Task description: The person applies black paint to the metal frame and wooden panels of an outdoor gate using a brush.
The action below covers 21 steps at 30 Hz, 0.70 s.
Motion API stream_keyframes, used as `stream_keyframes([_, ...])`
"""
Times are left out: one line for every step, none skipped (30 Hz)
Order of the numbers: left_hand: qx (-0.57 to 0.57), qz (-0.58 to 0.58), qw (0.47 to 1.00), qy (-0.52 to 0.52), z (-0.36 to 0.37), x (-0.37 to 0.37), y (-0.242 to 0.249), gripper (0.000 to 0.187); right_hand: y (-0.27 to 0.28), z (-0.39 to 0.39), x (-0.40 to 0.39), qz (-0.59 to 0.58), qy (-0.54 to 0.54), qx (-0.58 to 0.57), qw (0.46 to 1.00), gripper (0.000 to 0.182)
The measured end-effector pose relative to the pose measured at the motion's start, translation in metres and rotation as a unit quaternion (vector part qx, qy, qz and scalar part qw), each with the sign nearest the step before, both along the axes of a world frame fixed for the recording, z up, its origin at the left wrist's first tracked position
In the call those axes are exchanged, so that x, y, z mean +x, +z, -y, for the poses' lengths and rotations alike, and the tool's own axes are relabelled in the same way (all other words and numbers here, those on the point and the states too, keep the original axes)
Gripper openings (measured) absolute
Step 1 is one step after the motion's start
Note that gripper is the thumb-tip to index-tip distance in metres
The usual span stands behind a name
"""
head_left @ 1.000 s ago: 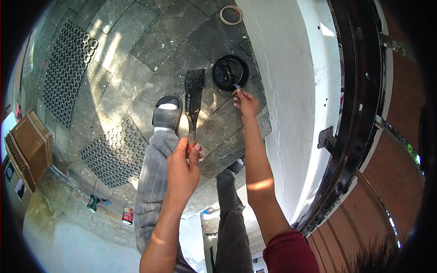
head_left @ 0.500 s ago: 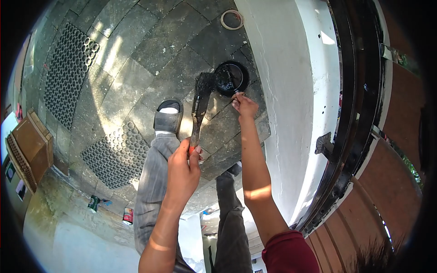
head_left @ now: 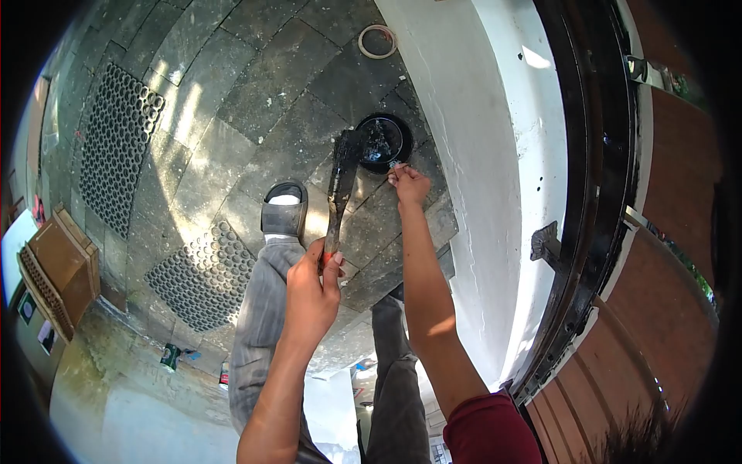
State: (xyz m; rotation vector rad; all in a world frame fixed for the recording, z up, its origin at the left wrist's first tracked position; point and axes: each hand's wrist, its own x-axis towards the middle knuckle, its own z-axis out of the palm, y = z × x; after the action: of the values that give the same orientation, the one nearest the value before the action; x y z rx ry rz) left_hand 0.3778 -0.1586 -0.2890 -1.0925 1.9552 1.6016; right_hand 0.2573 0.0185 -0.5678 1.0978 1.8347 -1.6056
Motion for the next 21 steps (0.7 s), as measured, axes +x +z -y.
stream_keyframes([-0.001,0.0,1.0,-0.002,0.0,-0.002,0.001,0.018,-0.001,-0.001,0.001,-0.017,0.015,0.009,1.0,0.007])
stream_keyframes([-0.004,0.008,1.0,-0.002,-0.001,-0.004,0.002,0.018,-0.003,-0.002,0.002,-0.034,0.03,0.018,0.999,0.008])
stream_keyframes([-0.007,0.017,1.0,-0.002,-0.002,-0.005,0.003,0.019,-0.001,-0.001,0.002,-0.033,0.028,0.017,0.999,0.008])
stream_keyframes([-0.008,0.018,1.0,-0.004,-0.002,-0.005,0.003,0.019,0.001,-0.001,0.002,-0.043,0.021,0.02,0.999,0.008])
stream_keyframes([-0.006,0.019,1.0,-0.003,-0.003,-0.005,0.003,0.019,0.003,-0.001,0.001,-0.054,0.015,0.022,0.998,0.009])
stream_keyframes([-0.003,0.02,1.0,-0.001,-0.004,-0.005,0.002,0.019,0.001,-0.002,0.002,-0.054,0.013,0.022,0.998,0.009])
stream_keyframes([-0.003,0.021,1.0,-0.002,-0.004,-0.006,0.003,0.019,0.0,-0.004,0.002,-0.057,0.008,0.022,0.998,0.007])
stream_keyframes([-0.005,0.021,1.0,-0.008,-0.004,-0.008,0.005,0.02,0.0,-0.006,0.002,-0.062,0.002,0.023,0.998,0.006])
stream_keyframes([-0.006,0.021,1.0,-0.015,-0.005,-0.009,0.005,0.02,0.0,-0.008,0.002,-0.062,0.002,0.023,0.998,0.006])
stream_keyframes([-0.006,0.02,1.0,-0.015,-0.005,-0.009,0.005,0.02,0.001,-0.011,0.002,-0.07,0.001,0.018,0.997,0.006])
stream_keyframes([-0.009,0.02,1.0,-0.02,-0.006,-0.009,0.004,0.02,0.002,-0.013,0.003,-0.078,0.001,0.014,0.997,0.007])
stream_keyframes([-0.012,0.02,0.999,-0.024,-0.006,-0.009,0.004,0.021,0.004,-0.015,0.004,-0.078,0.0,0.014,0.997,0.007])
stream_keyframes([-0.012,0.02,0.999,-0.025,-0.006,-0.01,0.005,0.021,0.007,-0.018,0.004,-0.093,0.002,0.012,0.996,0.007])
stream_keyframes([-0.011,0.027,0.999,-0.025,-0.006,-0.011,0.006,0.021,0.009,-0.021,0.004,-0.109,0.004,0.009,0.994,0.007])
stream_keyframes([-0.009,0.034,0.999,-0.026,-0.006,-0.011,0.007,0.021,0.011,-0.022,0.006,-0.11,0.005,0.01,0.994,0.007])
stream_keyframes([-0.006,0.031,0.999,-0.027,-0.007,-0.01,0.007,0.021,0.014,-0.025,0.008,-0.112,0.001,0.004,0.994,0.007])
stream_keyframes([0.002,0.015,1.0,-0.003,-0.009,-0.009,0.006,0.019,0.018,-0.03,0.007,-0.118,-0.004,0.0,0.993,0.007])
stream_keyframes([0.012,-0.001,1.0,0.021,-0.011,-0.008,0.006,0.019,0.027,-0.033,0.008,-0.123,-0.005,0.004,0.992,0.007])
stream_keyframes([0.015,-0.007,1.0,0.021,-0.013,-0.008,0.006,0.019,0.039,-0.033,0.008,-0.121,-0.007,-0.002,0.993,0.007])
stream_keyframes([0.026,-0.006,0.999,0.04,-0.015,-0.008,0.006,0.018,0.051,-0.033,0.009,-0.118,-0.008,-0.01,0.993,0.008])
stream_keyframes([0.038,-0.005,0.998,0.059,-0.017,-0.006,0.007,0.017,0.062,-0.036,0.011,-0.124,-0.006,-0.009,0.992,0.008])
